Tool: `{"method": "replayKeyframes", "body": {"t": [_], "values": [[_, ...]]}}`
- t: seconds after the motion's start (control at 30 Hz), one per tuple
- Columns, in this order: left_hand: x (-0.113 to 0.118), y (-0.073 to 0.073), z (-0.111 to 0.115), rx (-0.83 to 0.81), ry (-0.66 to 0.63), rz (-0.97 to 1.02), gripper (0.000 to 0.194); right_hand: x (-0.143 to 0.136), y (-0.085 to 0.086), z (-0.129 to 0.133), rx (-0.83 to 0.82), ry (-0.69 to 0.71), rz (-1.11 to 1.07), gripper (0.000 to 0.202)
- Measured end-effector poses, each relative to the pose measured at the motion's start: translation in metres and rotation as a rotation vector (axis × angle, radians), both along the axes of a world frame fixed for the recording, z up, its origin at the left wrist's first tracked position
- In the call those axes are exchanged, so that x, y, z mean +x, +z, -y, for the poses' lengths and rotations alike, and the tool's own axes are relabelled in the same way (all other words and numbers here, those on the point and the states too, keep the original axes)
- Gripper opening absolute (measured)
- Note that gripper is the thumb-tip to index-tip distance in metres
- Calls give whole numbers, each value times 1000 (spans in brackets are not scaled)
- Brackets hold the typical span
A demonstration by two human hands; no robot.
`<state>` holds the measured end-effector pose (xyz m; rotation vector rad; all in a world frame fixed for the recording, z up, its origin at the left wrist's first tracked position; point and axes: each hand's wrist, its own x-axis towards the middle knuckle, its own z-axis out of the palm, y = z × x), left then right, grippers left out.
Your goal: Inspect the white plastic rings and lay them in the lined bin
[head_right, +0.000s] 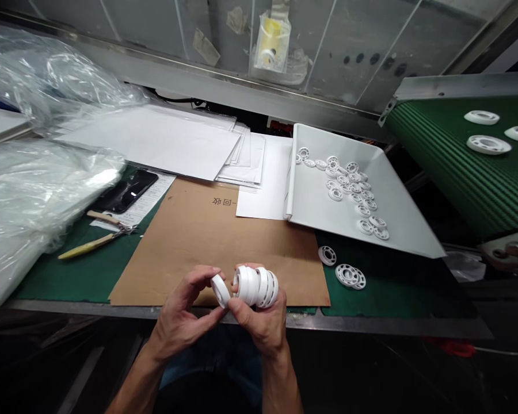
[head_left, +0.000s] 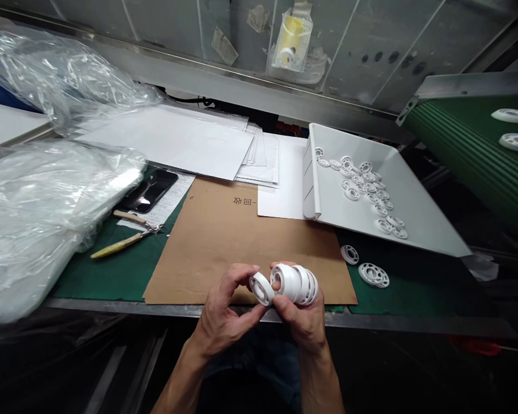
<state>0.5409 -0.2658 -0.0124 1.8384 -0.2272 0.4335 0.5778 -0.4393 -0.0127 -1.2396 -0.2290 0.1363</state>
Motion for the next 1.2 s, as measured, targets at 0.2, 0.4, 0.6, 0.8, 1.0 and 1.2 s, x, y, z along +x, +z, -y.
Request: {"method": "replayKeyframes", "body": {"t": [0.2, 0.4, 0.6, 0.8, 1.0, 1.2], "values": [[-1, 5, -3, 20, 2, -24, 57, -4, 6, 0, 41, -83, 140, 29], [0, 10, -5, 47, -79, -7, 59, -8, 20, -2, 110, -36, 339, 22], [0, 9, -7, 80, -89, 62, 60, -12, 26, -4, -15, -35, 458, 22], [-2, 9, -5, 92, -19, 114, 60, -11, 25, -7, 75, -29, 430, 24], [-3, 8, -5, 106, -18, 120, 60, -11, 32, 0, -43, -17, 545, 19], [-4, 6, -8, 83, -4, 101, 65, -13, 28, 4, -72, -52, 575, 23]]}}
